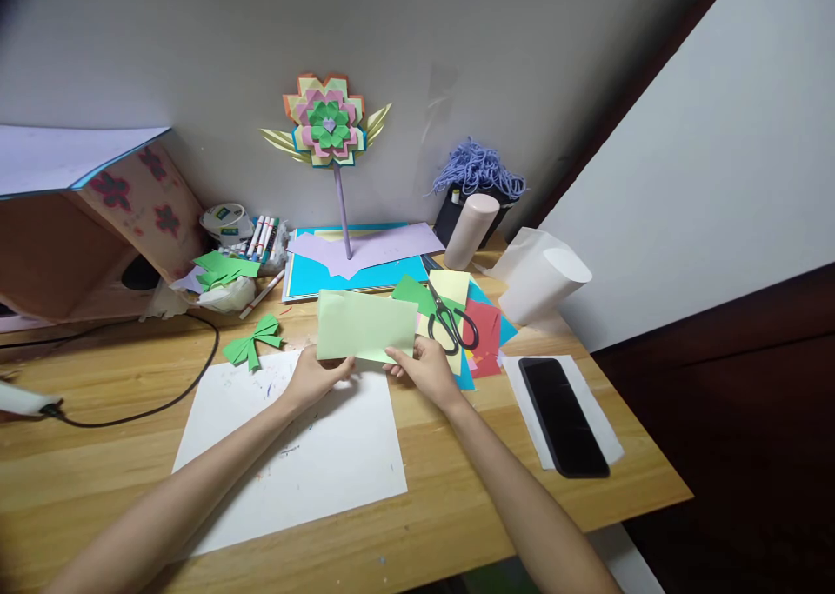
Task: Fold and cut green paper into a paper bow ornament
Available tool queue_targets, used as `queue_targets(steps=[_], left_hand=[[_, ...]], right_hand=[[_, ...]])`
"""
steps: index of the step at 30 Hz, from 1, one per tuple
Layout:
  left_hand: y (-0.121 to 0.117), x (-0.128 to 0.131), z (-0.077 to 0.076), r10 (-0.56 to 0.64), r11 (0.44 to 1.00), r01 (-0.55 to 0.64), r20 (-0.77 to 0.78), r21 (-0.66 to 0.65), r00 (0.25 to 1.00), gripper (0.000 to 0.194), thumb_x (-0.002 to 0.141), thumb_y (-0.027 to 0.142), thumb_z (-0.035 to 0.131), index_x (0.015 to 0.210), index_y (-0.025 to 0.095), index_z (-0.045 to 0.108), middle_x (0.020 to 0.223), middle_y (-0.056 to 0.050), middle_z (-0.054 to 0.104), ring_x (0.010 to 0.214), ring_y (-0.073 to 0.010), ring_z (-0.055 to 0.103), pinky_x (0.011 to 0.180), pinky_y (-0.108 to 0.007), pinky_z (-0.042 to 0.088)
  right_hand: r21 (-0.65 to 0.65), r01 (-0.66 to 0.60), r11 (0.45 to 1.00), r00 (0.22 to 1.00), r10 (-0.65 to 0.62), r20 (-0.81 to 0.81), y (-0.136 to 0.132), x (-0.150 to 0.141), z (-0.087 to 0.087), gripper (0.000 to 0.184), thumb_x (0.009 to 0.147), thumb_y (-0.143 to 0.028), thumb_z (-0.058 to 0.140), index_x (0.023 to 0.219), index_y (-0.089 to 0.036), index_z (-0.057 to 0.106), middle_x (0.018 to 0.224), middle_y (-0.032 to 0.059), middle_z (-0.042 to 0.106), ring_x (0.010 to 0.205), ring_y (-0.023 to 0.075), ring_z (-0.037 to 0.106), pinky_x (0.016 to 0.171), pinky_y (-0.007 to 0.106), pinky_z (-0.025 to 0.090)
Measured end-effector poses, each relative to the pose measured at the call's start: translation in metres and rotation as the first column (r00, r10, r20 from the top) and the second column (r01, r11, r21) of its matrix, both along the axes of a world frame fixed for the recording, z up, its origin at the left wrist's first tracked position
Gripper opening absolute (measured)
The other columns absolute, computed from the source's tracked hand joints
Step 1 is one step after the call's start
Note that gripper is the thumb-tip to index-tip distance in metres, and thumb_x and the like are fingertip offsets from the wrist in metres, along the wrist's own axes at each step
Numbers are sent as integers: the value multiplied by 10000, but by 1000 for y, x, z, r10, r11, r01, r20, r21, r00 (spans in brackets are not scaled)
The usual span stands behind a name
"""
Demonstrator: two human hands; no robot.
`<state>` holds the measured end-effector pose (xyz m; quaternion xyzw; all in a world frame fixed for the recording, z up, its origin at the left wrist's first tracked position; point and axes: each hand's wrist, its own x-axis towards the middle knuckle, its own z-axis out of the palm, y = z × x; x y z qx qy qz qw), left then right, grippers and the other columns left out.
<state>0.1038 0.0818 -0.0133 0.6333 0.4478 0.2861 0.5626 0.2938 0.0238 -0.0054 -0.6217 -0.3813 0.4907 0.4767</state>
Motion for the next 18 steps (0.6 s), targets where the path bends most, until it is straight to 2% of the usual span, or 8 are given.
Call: queue_targets(steps=[5, 9, 13, 16, 18], left_hand=[[8, -3, 0, 84, 995, -83, -17, 63, 996, 186, 669, 259, 585, 536, 138, 534, 457, 12, 534, 411, -99, 490, 405, -193, 349], [17, -7, -1, 144, 986, -146, 27, 76, 989, 112, 650, 216, 589, 582, 135, 553, 499, 7, 558, 438, -89, 500, 447, -191, 388], [20, -9, -4, 162, 985, -164, 41, 53, 986, 65, 650, 187, 563, 622, 132, 584, 524, -5, 589, 439, -96, 523, 464, -202, 431], [20, -11, -5, 143, 988, -145, 35, 59, 989, 98, 664, 194, 541, 626, 131, 605, 552, -16, 610, 450, -109, 543, 465, -211, 445], [21, -13, -6, 120, 988, -121, 19, 97, 993, 127, 682, 212, 534, 633, 133, 620, 561, -18, 616, 469, -115, 550, 473, -211, 440]], right_hand=[[-10, -5, 1000, 999, 5, 37, 0, 6, 6, 336, 632, -441, 714, 676, -134, 585, 589, 64, 688, 464, 121, 601, 442, 209, 462], [1, 33, 999, 999, -33, 42, 2, 14, 5, 363, 613, -460, 722, 671, -132, 578, 569, 70, 683, 449, 123, 596, 408, 201, 439], [2, 2, 1000, 1000, -2, 25, 3, 17, 1, 367, 620, -461, 721, 714, -128, 597, 591, 72, 689, 457, 130, 600, 443, 222, 468], [-24, -83, 996, 996, 83, -14, 4, 24, 2, 366, 641, -471, 701, 766, -135, 630, 669, 73, 706, 574, 175, 653, 529, 266, 521], [-11, -96, 995, 995, 96, -9, 4, 33, 3, 350, 658, -468, 689, 786, -146, 642, 737, 67, 710, 678, 196, 673, 592, 279, 541]])
